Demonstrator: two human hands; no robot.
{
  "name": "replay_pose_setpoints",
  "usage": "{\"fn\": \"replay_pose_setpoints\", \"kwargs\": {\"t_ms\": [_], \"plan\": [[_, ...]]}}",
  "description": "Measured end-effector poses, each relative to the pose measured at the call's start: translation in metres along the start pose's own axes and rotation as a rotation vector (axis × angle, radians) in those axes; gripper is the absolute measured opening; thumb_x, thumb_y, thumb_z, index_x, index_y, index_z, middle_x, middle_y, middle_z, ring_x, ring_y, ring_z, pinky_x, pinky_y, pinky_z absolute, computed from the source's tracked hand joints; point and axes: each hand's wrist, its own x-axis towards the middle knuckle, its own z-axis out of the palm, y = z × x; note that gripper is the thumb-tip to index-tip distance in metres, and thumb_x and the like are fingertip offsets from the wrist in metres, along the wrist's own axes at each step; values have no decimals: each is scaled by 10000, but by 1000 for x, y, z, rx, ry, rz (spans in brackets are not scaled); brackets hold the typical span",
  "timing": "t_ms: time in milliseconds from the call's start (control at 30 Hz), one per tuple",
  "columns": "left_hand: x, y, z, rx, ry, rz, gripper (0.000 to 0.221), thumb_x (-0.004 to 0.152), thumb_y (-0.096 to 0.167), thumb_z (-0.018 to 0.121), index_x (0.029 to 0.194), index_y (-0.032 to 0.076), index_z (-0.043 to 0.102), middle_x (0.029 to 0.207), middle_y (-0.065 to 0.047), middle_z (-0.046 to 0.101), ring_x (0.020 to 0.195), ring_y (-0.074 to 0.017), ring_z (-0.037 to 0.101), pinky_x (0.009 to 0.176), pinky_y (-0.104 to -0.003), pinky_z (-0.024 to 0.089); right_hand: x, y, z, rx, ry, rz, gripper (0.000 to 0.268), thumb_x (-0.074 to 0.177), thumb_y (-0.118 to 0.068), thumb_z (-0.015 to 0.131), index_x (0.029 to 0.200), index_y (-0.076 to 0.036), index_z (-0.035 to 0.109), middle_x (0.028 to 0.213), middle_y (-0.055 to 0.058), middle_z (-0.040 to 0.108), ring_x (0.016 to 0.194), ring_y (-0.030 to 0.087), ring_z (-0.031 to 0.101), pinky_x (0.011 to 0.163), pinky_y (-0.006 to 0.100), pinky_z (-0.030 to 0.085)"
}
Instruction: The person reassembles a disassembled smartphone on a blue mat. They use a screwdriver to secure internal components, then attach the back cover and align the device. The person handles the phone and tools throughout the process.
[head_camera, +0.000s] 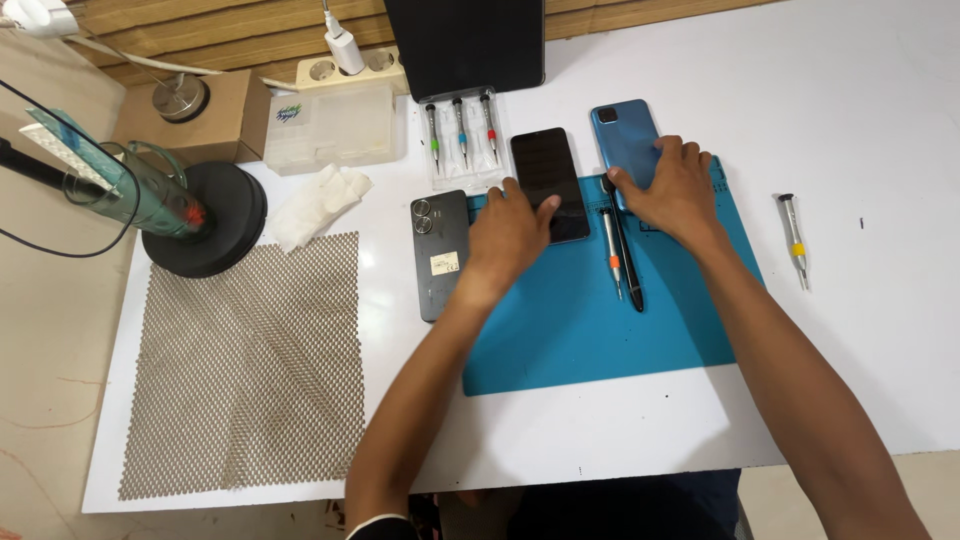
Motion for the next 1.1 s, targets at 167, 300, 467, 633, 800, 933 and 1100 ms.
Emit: {"fn": "replay_pose_setpoints", "kwargs": {"t_ms": [167,300,467,633,800,933,1100], "plan": [[0,20,23,123,198,96,1000,736,537,812,1248,-233,432,1038,-380,583,897,-454,684,491,-418,632,-1,3,4,34,37,-14,893,864,-617,707,1405,53,472,1312,270,498,1221,420,462,977,548,483],[10,24,21,-17,60,-44,1001,699,466,885,1271,-207,413,1041,-367,574,917,-459,676,551,-428,634,0,11,11,29,43,-45,838,904,-566,697,1424,48,461,1304,286,487,1217,437,441,985,577,452],[20,18,13,-276,-101,-78,835,748,348,892,1243,-163,455,1018,-318,641,829,-396,739,627,-402,652,-11,27,14,40,145,-173,727,970,-474,694,1418,53,469,1313,282,483,1249,433,420,1015,608,407],[15,21,17,-570,-6,6,510,929,177,656,1317,-96,469,924,-271,735,745,-329,778,610,-378,638,-55,18,15,31,452,-447,418,1020,-299,701,1335,-49,586,1325,179,538,1298,358,487,1044,575,420],[-1,35,9,-705,67,106,470,972,177,594,1358,-61,470,984,-258,746,794,-322,792,677,-371,630,-74,-3,-2,515,273,-492,334,1035,-208,641,1323,-44,604,1204,132,625,1002,199,654,800,317,552],[-29,43,-7,-809,31,174,503,977,175,598,1416,-20,450,1163,-252,705,884,-311,787,706,-372,653,-81,-18,-6,706,39,-267,523,1023,-231,582,1509,-70,478,1271,102,673,904,126,683,684,264,547],[-75,37,-14,-930,-123,325,592,1007,223,625,1534,56,414,1379,-217,615,1149,-305,710,861,-371,647,-93,-20,-6,893,-120,-352,645,1031,-265,576,1598,-61,346,1357,131,640,1121,180,664,914,331,566]]}}
